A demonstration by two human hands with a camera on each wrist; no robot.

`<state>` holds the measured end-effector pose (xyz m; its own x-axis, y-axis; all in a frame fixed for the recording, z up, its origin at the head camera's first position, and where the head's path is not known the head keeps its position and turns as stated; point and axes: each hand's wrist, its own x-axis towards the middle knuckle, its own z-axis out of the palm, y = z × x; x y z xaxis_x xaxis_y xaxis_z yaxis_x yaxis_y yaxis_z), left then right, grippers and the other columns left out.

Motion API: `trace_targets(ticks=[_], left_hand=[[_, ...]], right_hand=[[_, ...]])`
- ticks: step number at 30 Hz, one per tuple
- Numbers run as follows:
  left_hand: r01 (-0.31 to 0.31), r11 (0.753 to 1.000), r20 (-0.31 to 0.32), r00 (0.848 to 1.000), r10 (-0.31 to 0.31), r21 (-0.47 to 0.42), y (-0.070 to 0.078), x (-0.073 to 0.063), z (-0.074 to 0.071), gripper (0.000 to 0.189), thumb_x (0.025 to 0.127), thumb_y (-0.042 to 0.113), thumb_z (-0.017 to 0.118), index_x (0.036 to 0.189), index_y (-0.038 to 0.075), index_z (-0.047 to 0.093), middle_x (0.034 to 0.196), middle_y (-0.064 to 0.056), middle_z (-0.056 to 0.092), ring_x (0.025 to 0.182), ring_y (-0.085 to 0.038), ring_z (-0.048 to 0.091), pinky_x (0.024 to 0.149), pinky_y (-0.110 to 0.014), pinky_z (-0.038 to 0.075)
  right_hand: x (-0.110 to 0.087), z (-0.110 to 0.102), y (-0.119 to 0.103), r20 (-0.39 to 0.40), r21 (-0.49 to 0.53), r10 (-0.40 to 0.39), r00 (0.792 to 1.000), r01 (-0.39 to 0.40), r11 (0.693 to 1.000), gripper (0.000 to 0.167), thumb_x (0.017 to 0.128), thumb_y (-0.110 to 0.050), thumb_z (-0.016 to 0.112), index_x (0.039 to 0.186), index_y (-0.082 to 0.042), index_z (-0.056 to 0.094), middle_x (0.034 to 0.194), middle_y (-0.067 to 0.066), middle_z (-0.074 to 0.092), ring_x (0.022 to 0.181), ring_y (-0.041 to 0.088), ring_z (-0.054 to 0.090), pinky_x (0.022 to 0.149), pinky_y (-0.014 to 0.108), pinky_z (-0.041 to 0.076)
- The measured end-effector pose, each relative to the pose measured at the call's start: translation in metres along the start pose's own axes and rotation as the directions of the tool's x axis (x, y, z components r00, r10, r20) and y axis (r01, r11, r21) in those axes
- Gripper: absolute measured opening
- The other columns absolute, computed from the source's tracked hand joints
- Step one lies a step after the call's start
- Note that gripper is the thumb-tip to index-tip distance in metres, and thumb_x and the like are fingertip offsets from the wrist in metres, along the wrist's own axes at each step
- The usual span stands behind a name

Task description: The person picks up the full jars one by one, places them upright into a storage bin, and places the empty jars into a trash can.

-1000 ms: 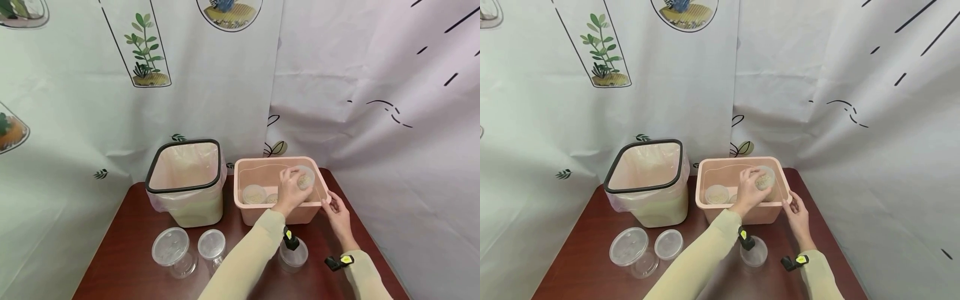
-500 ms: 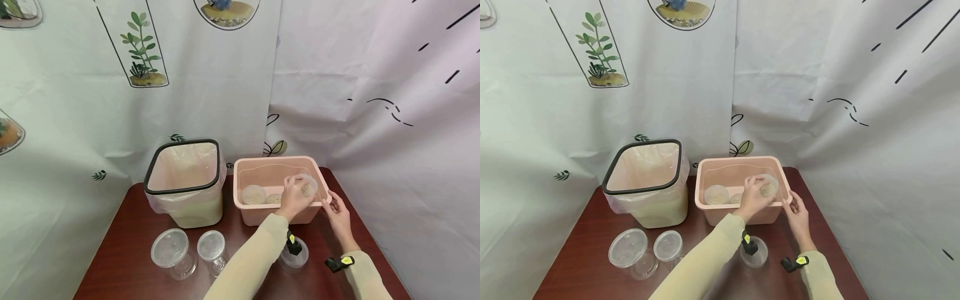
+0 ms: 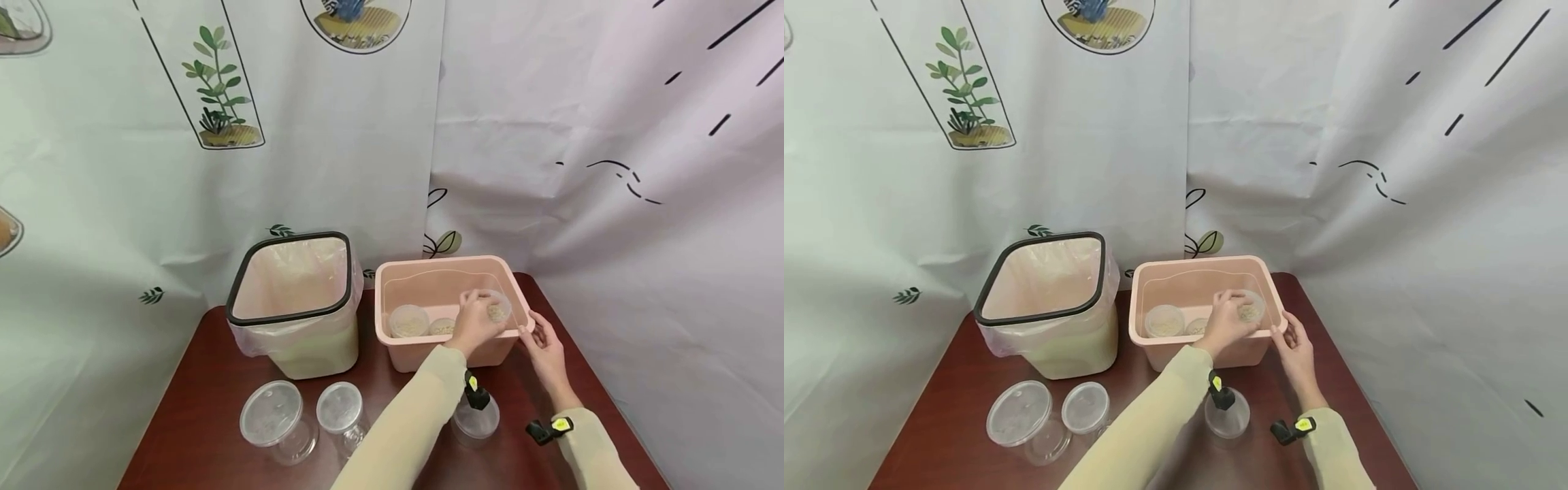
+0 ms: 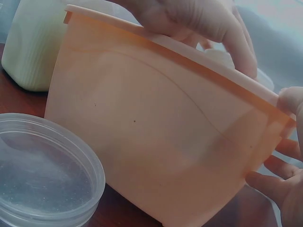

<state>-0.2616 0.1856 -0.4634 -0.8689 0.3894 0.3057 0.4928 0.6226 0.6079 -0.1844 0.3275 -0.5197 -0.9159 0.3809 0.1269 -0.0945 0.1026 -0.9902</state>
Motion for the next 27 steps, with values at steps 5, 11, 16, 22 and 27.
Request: trace_targets(ticks=[5,11,16,22,27], left_hand=[[0.06,0.998,0.031,0.998,-0.059,-0.004,-0.003,-0.001,0.001,0.038,0.07,0.023,0.08,0.106,0.013,0.071,0.115,0.004,0.061,0.115,-0.02,0.044,0.092,-0.025,0.038],[0.013,0.998,0.079,0.997,-0.018,0.056,-0.008,-0.005,0.0,0.025,0.077,0.012,0.068,0.101,0.014,0.072,0.112,-0.002,0.061,0.106,-0.014,0.055,0.078,-0.023,0.047],[-0.052,0.995,0.014,0.999,0.051,0.087,-0.009,-0.009,-0.002,0.028,0.078,0.018,0.068,0.106,0.015,0.071,0.108,-0.001,0.06,0.101,-0.013,0.055,0.074,-0.023,0.048],[-0.134,0.988,-0.068,0.988,0.139,0.074,-0.004,-0.014,-0.012,0.033,0.08,0.021,0.068,0.113,0.013,0.067,0.119,-0.001,0.056,0.11,-0.013,0.052,0.081,-0.021,0.046],[-0.178,0.98,-0.117,0.975,0.188,0.089,0.005,-0.02,-0.024,0.037,0.081,0.021,0.068,0.116,0.014,0.064,0.124,0.0,0.054,0.114,-0.013,0.05,0.08,-0.021,0.047]], right_hand=[[-0.003,0.002,-0.006,0.012,0.008,-0.002,1.0,0.002,1.0,0.054,0.093,-0.02,0.057,0.141,-0.006,0.035,0.135,0.023,0.04,0.104,-0.001,0.049,0.08,0.018,0.047],[-0.003,0.004,-0.005,0.032,0.015,-0.006,0.999,0.006,1.0,0.055,0.094,-0.019,0.056,0.143,-0.006,0.033,0.135,0.024,0.038,0.103,-0.002,0.048,0.08,0.02,0.048],[-0.003,0.006,-0.005,0.034,0.028,-0.01,0.999,0.009,1.0,0.055,0.094,-0.017,0.056,0.142,-0.005,0.033,0.135,0.026,0.037,0.102,-0.002,0.049,0.08,0.02,0.048],[-0.004,0.004,-0.002,0.012,-0.009,-0.017,1.0,0.017,1.0,0.054,0.093,-0.022,0.057,0.142,-0.009,0.036,0.136,0.023,0.039,0.104,-0.001,0.049,0.081,0.022,0.048],[-0.007,0.004,-0.005,-0.019,-0.016,-0.024,1.0,0.023,1.0,0.054,0.094,-0.021,0.056,0.143,-0.01,0.035,0.133,0.023,0.041,0.1,-0.003,0.05,0.079,0.017,0.047]])
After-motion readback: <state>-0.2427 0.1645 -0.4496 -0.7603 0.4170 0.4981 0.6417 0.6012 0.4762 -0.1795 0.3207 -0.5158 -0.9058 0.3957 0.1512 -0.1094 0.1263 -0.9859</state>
